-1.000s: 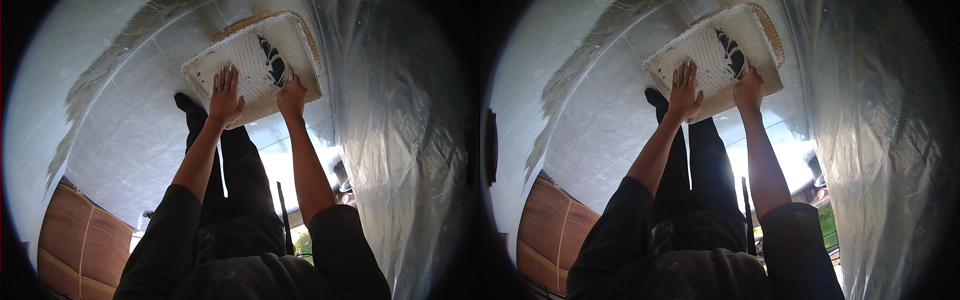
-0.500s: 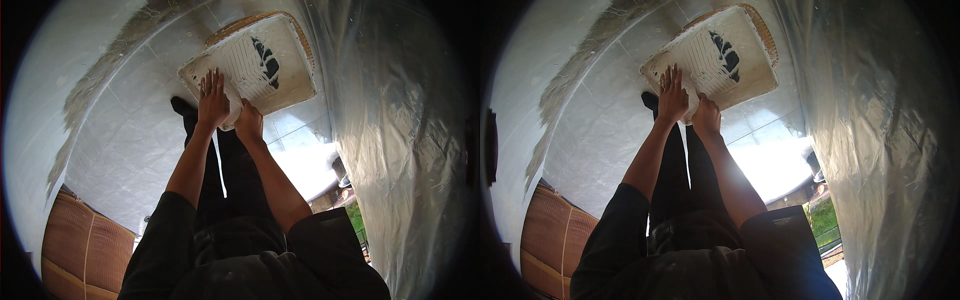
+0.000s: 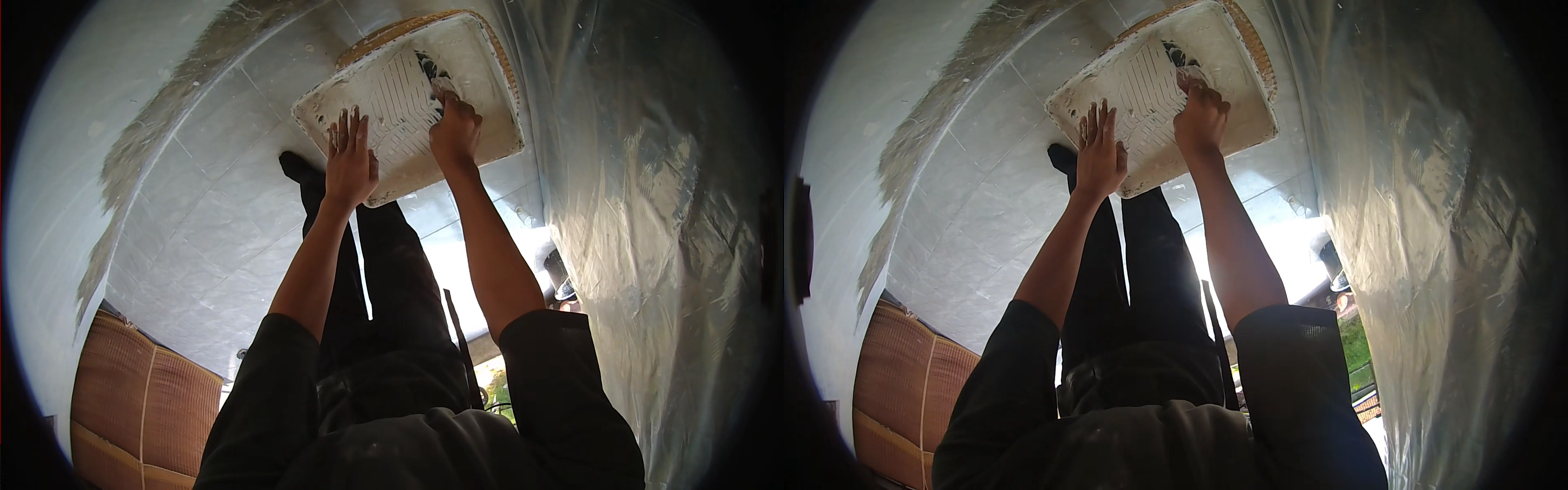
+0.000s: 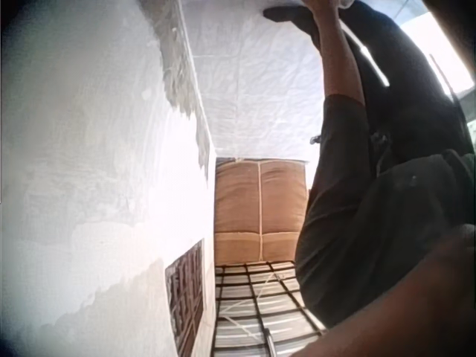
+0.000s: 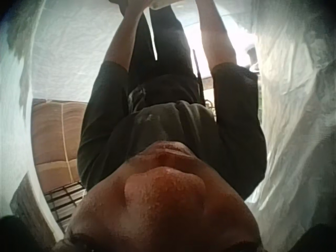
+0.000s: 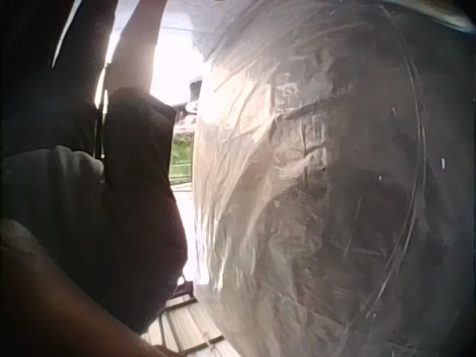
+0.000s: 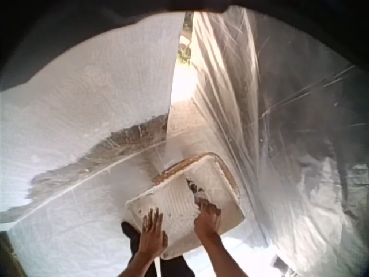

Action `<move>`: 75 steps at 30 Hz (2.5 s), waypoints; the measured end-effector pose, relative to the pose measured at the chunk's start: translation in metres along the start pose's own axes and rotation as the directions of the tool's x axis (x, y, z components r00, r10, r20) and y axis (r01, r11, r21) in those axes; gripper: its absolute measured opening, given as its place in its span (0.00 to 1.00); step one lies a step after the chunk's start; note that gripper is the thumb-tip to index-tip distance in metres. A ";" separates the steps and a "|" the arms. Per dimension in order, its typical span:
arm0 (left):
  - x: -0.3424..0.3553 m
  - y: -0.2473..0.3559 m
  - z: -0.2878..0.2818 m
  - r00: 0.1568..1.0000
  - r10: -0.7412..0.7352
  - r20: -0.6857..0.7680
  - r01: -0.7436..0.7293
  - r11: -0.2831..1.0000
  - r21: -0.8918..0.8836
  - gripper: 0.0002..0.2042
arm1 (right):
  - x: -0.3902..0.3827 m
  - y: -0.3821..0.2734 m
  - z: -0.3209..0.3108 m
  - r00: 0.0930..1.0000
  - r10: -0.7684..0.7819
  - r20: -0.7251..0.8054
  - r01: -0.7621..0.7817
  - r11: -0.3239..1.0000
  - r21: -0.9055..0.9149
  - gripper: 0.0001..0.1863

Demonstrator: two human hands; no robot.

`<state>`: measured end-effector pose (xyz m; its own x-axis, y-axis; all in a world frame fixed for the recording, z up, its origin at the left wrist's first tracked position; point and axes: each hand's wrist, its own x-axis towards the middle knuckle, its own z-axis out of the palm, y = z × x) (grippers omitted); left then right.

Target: The person applies wall putty to a wall using a putty knife, regularly scooping more putty from a putty container on the floor.

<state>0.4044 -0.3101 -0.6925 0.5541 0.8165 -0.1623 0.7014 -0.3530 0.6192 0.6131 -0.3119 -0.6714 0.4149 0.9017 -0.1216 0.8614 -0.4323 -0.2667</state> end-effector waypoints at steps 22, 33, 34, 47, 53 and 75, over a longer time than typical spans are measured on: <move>-0.005 0.001 -0.006 1.000 -0.003 0.022 0.003 1.000 -0.018 0.33 | -0.014 -0.004 0.008 0.985 -0.162 -0.060 0.165 0.986 0.039 0.20; 0.003 0.010 -0.008 0.999 -0.030 -0.025 0.029 0.999 -0.037 0.33 | 0.014 0.020 -0.016 0.996 -0.086 -0.024 0.089 0.970 0.227 0.22; 0.003 0.016 -0.005 0.999 -0.027 -0.022 0.026 0.999 -0.043 0.33 | 0.004 0.023 -0.010 0.996 -0.082 -0.023 0.085 0.971 0.222 0.22; -0.010 0.018 -0.043 0.999 -0.036 -0.028 0.034 0.997 -0.067 0.33 | -0.079 -0.012 -0.006 0.989 0.053 0.139 -0.097 0.938 0.334 0.20; -0.010 0.038 -0.090 0.995 -0.030 -0.098 0.022 0.996 -0.082 0.32 | -0.075 0.013 -0.035 0.751 0.164 0.640 -0.646 -0.018 0.763 0.19; 0.019 0.115 -0.396 0.726 0.249 -0.641 -0.211 0.968 0.137 0.31 | 0.009 -0.177 -0.276 0.895 -0.420 0.152 -0.408 -0.633 0.658 0.26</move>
<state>0.3184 -0.1543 -0.3198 0.2891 0.7980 0.5288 0.6234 -0.5761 0.5287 0.5446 -0.2291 -0.3616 -0.0345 0.9893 -0.1420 -0.9075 -0.0906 -0.4102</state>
